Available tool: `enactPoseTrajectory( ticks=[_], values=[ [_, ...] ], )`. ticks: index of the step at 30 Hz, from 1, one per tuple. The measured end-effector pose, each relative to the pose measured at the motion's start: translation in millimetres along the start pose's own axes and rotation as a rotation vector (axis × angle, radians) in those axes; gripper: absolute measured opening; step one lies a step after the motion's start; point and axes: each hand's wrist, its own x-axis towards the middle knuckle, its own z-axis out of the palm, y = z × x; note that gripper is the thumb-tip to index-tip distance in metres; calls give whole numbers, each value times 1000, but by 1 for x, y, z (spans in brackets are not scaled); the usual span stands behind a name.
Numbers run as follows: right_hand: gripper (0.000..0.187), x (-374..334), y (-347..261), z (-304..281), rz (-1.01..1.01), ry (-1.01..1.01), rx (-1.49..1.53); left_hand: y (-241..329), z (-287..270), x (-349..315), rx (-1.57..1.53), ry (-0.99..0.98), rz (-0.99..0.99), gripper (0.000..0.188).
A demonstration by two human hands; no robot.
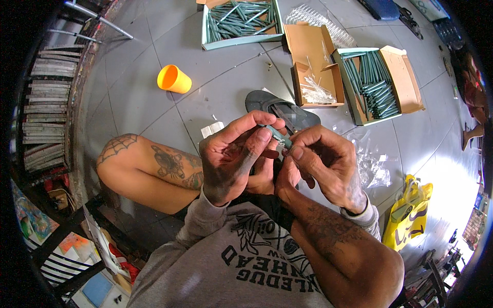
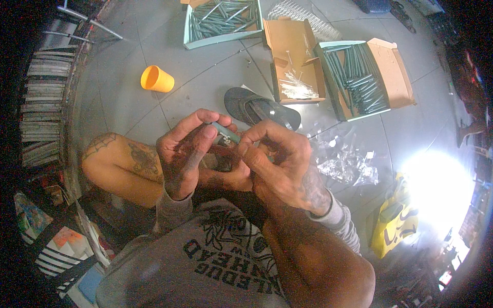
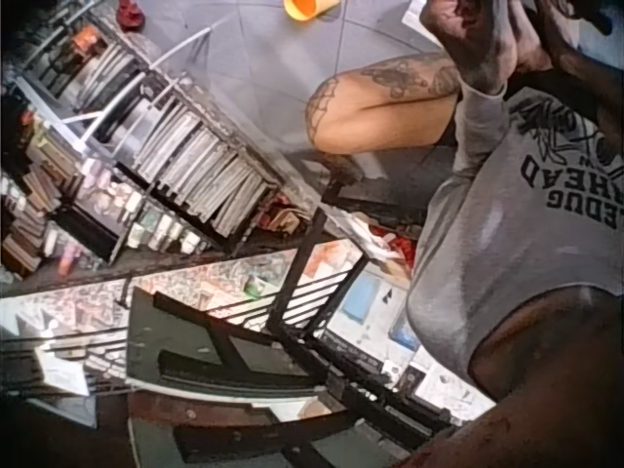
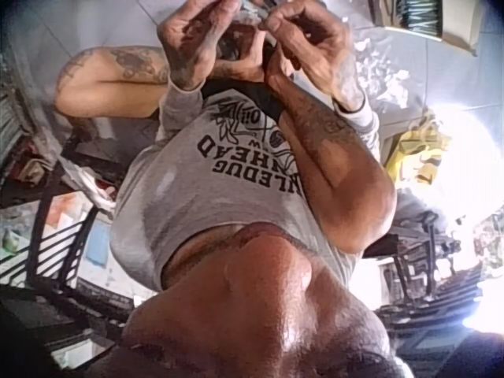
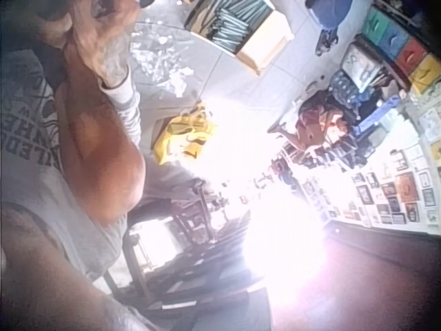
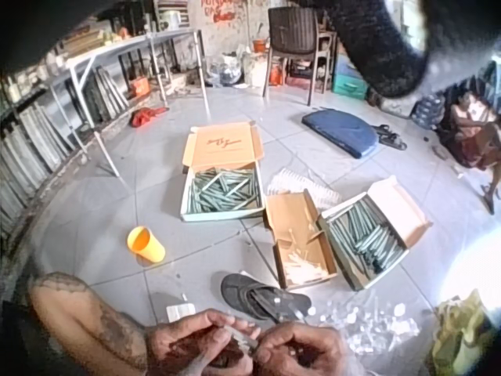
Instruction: The person inserts teal-colored pins into a clear plastic strip and a teal-colored tube by hand while sitting on the floor.
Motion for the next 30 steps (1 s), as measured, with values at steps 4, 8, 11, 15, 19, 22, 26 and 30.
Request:
enactPoseTrajectory(
  ticks=[4,8,11,15,19,22,26,30],
  values=[
    [12,-1,0,3,3,31,30,-2,2,0,-48,-2,33,29],
    [12,-2,-1,3,-78,1,-95,-6,-1,1,-97,-9,85,27],
    [12,-1,1,-2,-4,-26,30,-6,-1,1,-99,-14,106,25],
    [11,-1,0,-1,-32,-25,17,-6,-1,2,-67,-6,108,25],
    [11,-1,0,-1,-28,-35,26,-4,-1,0,-20,1,73,24],
    [9,0,-2,-2,-1,-11,-29,-2,2,0,-46,2,50,24],
    [5,0,-5,-2,-6,-13,-74,-6,1,1,-22,-5,116,24],
    [5,-1,-12,-3,-52,-48,-270,1,4,1,-10,22,93,24]
  ],
)
